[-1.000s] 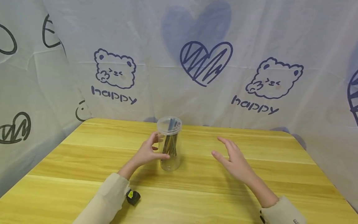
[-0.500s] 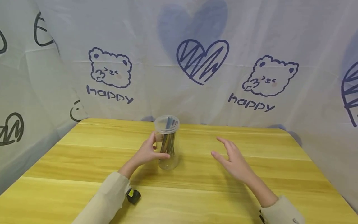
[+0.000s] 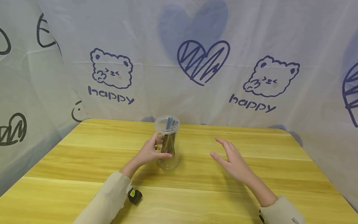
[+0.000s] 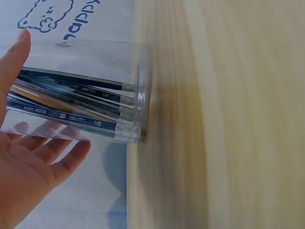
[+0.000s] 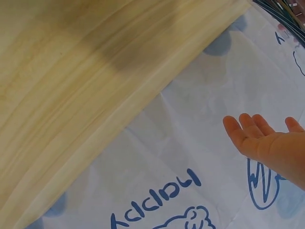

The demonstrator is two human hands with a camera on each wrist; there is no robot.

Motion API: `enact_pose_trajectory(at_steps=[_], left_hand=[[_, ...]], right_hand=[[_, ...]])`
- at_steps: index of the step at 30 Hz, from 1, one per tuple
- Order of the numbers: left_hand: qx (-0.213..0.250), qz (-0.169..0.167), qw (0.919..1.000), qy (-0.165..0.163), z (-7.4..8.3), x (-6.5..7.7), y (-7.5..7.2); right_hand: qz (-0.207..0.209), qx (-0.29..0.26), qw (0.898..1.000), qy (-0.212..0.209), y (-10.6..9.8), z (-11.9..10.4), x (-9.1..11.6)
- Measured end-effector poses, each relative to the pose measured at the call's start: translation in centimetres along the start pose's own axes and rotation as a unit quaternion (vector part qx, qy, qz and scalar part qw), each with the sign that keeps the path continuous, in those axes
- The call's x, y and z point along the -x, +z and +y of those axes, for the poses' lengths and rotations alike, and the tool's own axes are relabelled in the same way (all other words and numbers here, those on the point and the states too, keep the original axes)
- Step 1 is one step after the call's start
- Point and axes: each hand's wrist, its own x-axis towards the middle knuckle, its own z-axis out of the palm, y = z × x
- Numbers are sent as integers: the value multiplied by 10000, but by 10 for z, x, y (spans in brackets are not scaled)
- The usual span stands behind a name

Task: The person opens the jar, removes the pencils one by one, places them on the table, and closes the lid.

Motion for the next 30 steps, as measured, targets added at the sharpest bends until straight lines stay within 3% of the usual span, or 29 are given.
enact_pose_trajectory(at_steps=[2, 14, 22, 30], left_hand=[[-51, 28, 10000, 43, -9, -3, 1], [-88, 96, 9995, 273, -9, -2, -2], [507, -150, 9976, 457, -11, -4, 0], [374, -297, 9978, 469, -8, -3, -2]], right_hand=[[0, 13, 10000, 9, 0, 0, -1], [16, -18, 10000, -43, 2, -4, -6], [-29, -68, 9999, -108, 4, -11, -16], [-63, -52, 9999, -76, 6, -21, -27]])
